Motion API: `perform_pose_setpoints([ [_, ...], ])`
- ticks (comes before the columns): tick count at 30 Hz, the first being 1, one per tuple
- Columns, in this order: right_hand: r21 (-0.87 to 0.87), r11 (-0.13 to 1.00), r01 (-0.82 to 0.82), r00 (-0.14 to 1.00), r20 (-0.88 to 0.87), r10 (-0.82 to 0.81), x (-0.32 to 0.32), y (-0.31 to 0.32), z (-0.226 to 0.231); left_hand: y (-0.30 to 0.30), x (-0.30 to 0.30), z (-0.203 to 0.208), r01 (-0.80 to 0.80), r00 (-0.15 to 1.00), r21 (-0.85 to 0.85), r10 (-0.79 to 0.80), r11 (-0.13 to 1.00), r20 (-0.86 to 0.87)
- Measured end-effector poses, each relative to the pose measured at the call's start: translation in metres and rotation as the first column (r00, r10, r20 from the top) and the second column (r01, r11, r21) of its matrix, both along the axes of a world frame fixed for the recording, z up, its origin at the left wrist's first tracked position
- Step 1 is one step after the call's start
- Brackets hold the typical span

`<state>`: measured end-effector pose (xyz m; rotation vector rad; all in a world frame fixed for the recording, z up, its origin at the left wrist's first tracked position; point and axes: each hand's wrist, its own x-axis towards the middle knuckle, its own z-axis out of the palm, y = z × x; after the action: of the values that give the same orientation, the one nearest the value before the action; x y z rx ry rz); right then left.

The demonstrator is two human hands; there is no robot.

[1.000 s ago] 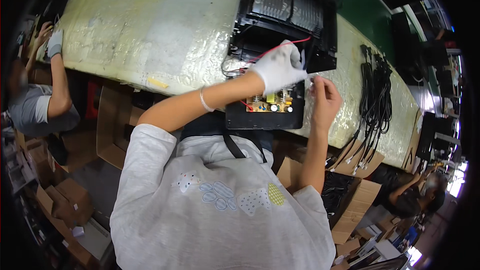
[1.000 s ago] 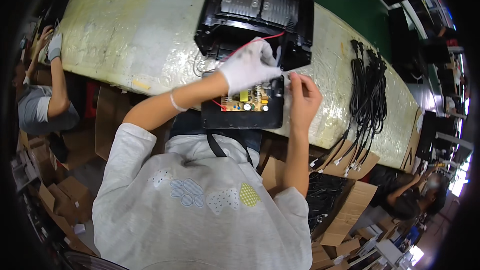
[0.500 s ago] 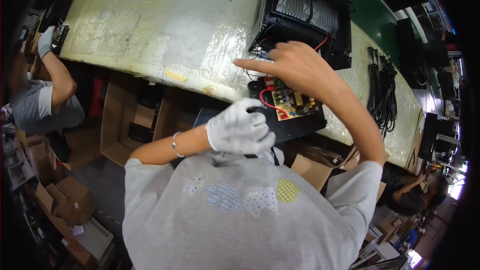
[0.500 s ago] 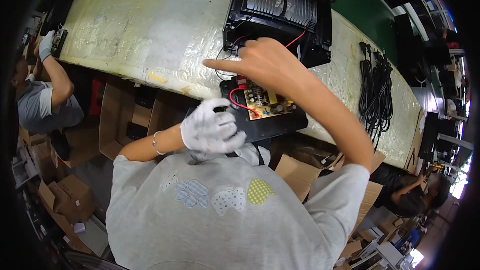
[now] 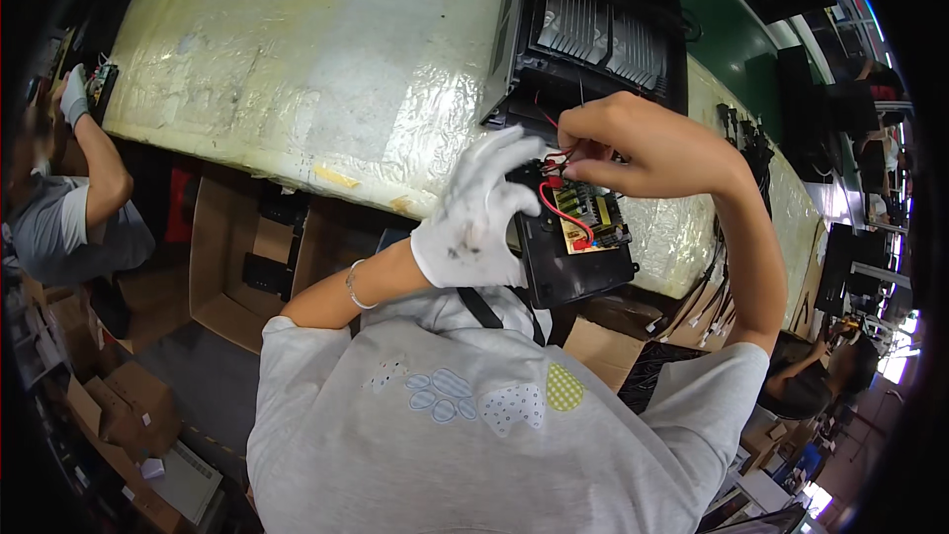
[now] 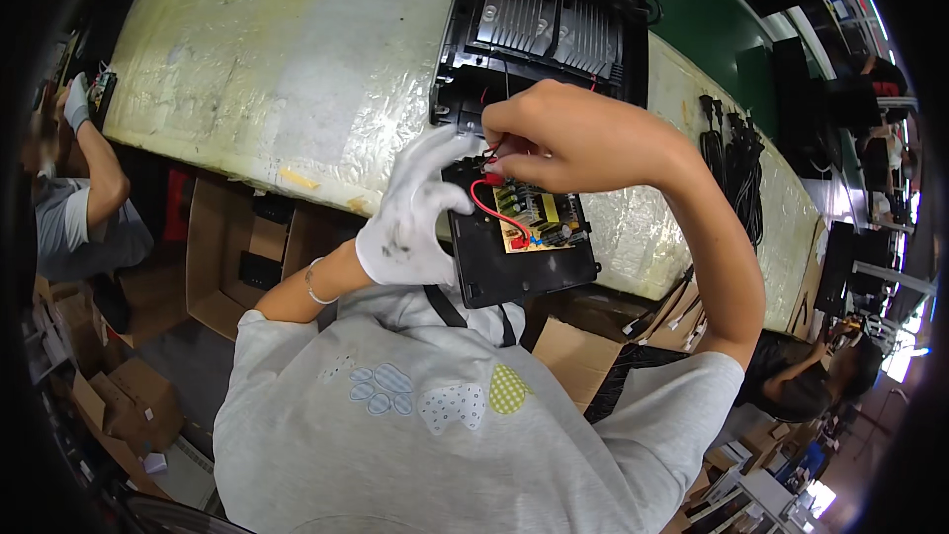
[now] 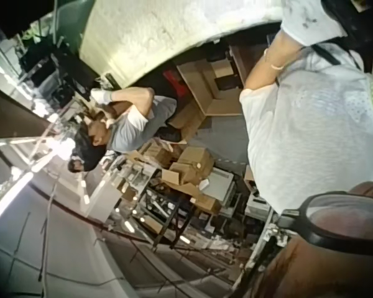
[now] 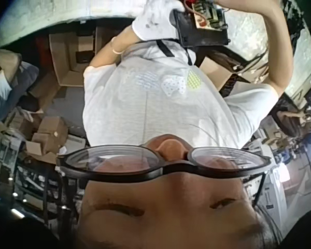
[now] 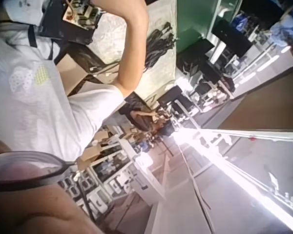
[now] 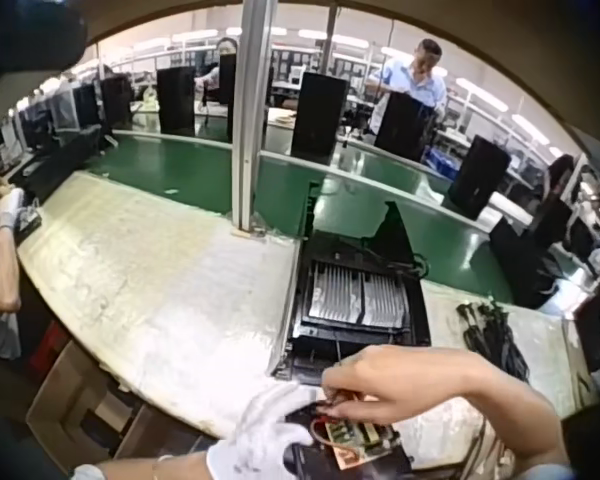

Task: Assembling electronic components into plastic housings on an industrial assembly line.

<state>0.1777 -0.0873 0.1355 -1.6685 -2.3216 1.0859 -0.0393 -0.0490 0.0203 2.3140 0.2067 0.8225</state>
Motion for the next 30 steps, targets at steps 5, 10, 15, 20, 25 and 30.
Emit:
perform_pose_setpoints([
  [5,0.001,0.988,0.156,0.983,-0.103,-0.155,0.003,-0.016,-0.002,0.021,0.026,-0.01,0.241,0.971,-0.275,-0.23,0.931,0.071],
  [10,0.076,0.909,0.409,0.907,-0.144,-0.396,0.0,-0.031,-0.011,0.041,0.033,-0.006,0.348,0.937,-0.305,-0.329,0.886,0.114],
  [15,0.374,0.76,0.531,0.847,-0.212,-0.488,-0.012,-0.041,-0.01,0.048,0.047,-0.01,0.374,0.926,-0.268,-0.339,0.888,0.167],
  [20,0.483,0.833,0.271,0.957,-0.044,-0.286,0.0,-0.053,-0.005,0.054,0.058,-0.016,0.384,0.923,-0.366,-0.352,0.848,0.152],
  [25,0.388,0.849,0.359,0.933,-0.153,-0.325,-0.004,-0.05,-0.012,0.052,0.065,-0.015,0.351,0.936,-0.339,-0.332,0.873,0.115],
  [30,0.311,0.921,0.235,0.955,0.102,-0.278,-0.001,-0.044,0.006,0.05,0.063,-0.011,0.321,0.943,-0.333,-0.333,0.886,0.023],
])
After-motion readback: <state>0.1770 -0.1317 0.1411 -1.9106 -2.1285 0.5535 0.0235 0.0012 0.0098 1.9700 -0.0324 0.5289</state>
